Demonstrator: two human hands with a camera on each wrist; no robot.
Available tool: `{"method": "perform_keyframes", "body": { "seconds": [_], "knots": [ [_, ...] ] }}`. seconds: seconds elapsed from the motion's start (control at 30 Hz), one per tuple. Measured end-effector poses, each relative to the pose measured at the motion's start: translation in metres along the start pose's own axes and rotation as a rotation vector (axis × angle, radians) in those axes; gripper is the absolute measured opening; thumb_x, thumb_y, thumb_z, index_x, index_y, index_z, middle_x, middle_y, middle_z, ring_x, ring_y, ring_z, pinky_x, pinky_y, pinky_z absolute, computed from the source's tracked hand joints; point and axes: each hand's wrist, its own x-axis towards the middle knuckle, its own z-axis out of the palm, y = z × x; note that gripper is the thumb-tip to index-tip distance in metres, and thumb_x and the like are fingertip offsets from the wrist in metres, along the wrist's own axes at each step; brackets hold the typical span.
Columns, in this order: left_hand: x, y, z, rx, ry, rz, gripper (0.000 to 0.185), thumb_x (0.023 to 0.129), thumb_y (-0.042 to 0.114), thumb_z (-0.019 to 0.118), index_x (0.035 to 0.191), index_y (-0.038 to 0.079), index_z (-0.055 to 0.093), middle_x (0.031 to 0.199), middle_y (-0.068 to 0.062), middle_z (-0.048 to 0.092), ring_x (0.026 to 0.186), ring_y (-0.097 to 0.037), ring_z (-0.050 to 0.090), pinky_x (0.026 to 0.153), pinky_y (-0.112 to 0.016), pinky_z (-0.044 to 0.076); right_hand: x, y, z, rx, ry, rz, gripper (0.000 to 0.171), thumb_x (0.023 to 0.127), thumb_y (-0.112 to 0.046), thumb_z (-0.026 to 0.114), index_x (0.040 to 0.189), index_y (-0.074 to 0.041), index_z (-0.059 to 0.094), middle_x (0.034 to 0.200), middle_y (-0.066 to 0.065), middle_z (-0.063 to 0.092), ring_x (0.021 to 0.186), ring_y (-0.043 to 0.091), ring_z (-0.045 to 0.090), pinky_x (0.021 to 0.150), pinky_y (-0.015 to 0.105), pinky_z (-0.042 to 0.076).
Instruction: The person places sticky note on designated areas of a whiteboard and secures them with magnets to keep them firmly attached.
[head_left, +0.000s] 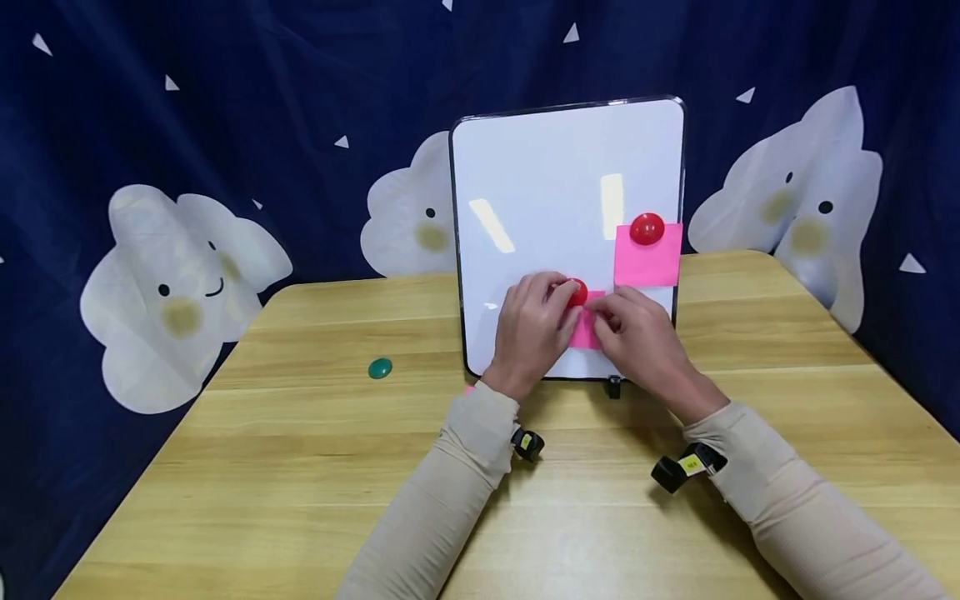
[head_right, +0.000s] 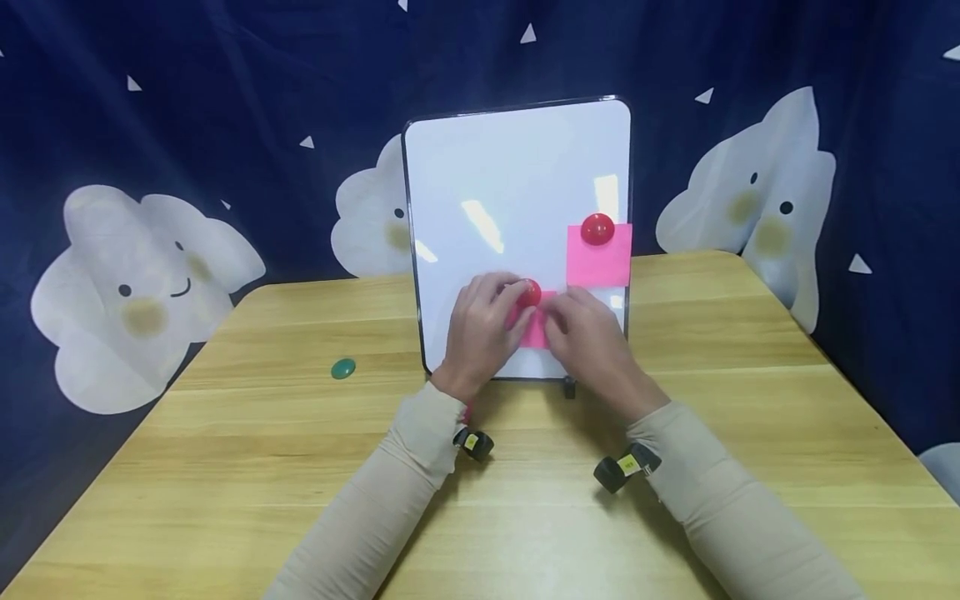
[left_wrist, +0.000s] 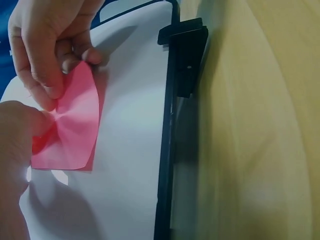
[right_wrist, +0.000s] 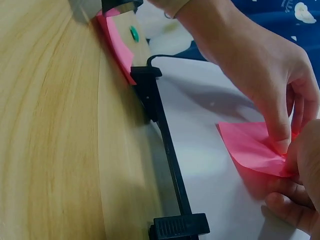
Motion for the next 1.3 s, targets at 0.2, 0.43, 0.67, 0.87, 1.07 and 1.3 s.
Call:
{"method": "perform_keyframes", "body": {
  "seconds": [0.2,0.43,0.67,0.87,1.07,1.3],
  "knots": [
    [0.0,-0.005,-0.004,-0.048,0.003,0.003,0.02,0.092,0.024,0.072,0.106,0.011,0.075,0.108,-0.005,0.064,0.102,-0.02,0.059,0.089,-0.028,0.049,0.0,0.002,0.0,-0.009,-0.007,-0.02,0.022,0.085,-0.001,0.075,0.107,0.0,0.074,0.087,0.01,0.063,0.073,0.021,0.054,0.061,0.034,0.05],
    [-0.002,-0.011,-0.012,-0.097,0.02,0.018,0.021,0.091,0.025,0.072,0.103,0.008,0.077,0.101,-0.004,0.066,0.093,-0.015,0.061,0.084,-0.022,0.052,0.003,0.004,-0.003,-0.023,-0.034,-0.015,0.02,0.087,-0.005,0.075,0.107,-0.001,0.074,0.084,0.009,0.067,0.07,0.021,0.057,0.063,0.035,0.05],
    [-0.009,-0.015,-0.019,-0.108,-0.002,-0.002,0.018,0.091,0.026,0.07,0.095,0.01,0.078,0.092,-0.001,0.068,0.079,-0.01,0.059,0.07,-0.021,0.051,0.002,0.004,-0.002,-0.056,-0.082,0.03,0.02,0.089,-0.011,0.073,0.108,-0.004,0.074,0.073,0.005,0.066,0.063,0.019,0.055,0.06,0.035,0.047],
    [-0.011,-0.017,-0.021,-0.126,-0.017,0.007,0.018,0.092,0.025,0.069,0.097,0.01,0.077,0.088,0.0,0.067,0.074,-0.009,0.057,0.066,-0.019,0.051,0.001,0.003,-0.002,-0.06,-0.062,0.02,0.018,0.089,-0.01,0.073,0.105,-0.004,0.075,0.071,0.005,0.065,0.062,0.019,0.054,0.059,0.035,0.046],
    [-0.018,-0.025,-0.027,-0.169,-0.012,0.019,0.016,0.092,0.022,0.067,0.095,0.009,0.077,0.085,0.0,0.068,0.072,-0.01,0.058,0.063,-0.02,0.049,0.0,0.001,0.0,-0.046,-0.06,0.01,0.018,0.088,-0.011,0.074,0.105,-0.005,0.075,0.073,0.005,0.066,0.064,0.02,0.054,0.061,0.034,0.046],
    [-0.026,-0.034,-0.04,-0.23,-0.083,-0.011,0.015,0.093,0.021,0.064,0.091,0.011,0.075,0.079,0.003,0.067,0.071,-0.007,0.058,0.062,-0.019,0.048,-0.002,-0.005,0.001,-0.005,-0.079,0.013,0.014,0.089,-0.01,0.072,0.103,-0.007,0.076,0.072,0.002,0.064,0.064,0.019,0.053,0.061,0.034,0.045]
  ]
}}
